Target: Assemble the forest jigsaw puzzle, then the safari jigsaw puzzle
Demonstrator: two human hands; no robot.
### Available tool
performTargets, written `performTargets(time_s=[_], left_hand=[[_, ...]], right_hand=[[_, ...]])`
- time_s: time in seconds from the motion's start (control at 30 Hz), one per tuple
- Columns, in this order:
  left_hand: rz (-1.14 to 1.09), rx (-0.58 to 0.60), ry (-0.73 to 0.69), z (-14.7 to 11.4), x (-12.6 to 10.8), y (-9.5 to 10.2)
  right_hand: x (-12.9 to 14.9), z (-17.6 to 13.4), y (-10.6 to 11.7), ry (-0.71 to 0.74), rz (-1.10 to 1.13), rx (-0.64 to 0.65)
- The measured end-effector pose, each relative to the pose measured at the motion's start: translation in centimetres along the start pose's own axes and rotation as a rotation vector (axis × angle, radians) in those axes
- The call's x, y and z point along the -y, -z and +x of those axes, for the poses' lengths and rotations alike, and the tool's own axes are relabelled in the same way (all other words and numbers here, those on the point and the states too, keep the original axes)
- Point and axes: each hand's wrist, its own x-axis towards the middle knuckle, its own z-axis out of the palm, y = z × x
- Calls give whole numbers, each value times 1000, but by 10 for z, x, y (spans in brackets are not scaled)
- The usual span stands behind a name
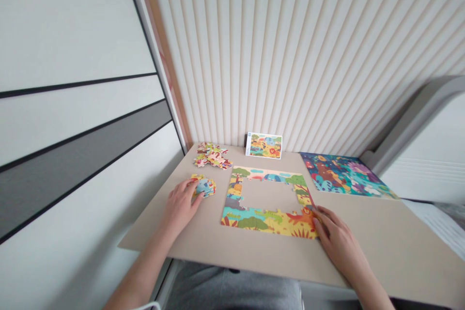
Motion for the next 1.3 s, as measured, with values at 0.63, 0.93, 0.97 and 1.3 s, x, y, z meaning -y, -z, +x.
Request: performTargets(time_s=[0.63, 0.93, 0.97, 1.3], left_hand=[[-38, -149, 64, 2, -5, 12], [-275, -289, -78, -15, -72, 46], [-314, -287, -122, -18, -86, 49], [-507, -205, -238, -35, -174, 33]], right_hand=[[4, 3, 4, 0, 30, -15], [60, -15, 22, -30, 386, -185], [76, -16, 25, -65, 473, -119], [169, 14, 24, -159, 986, 156]])
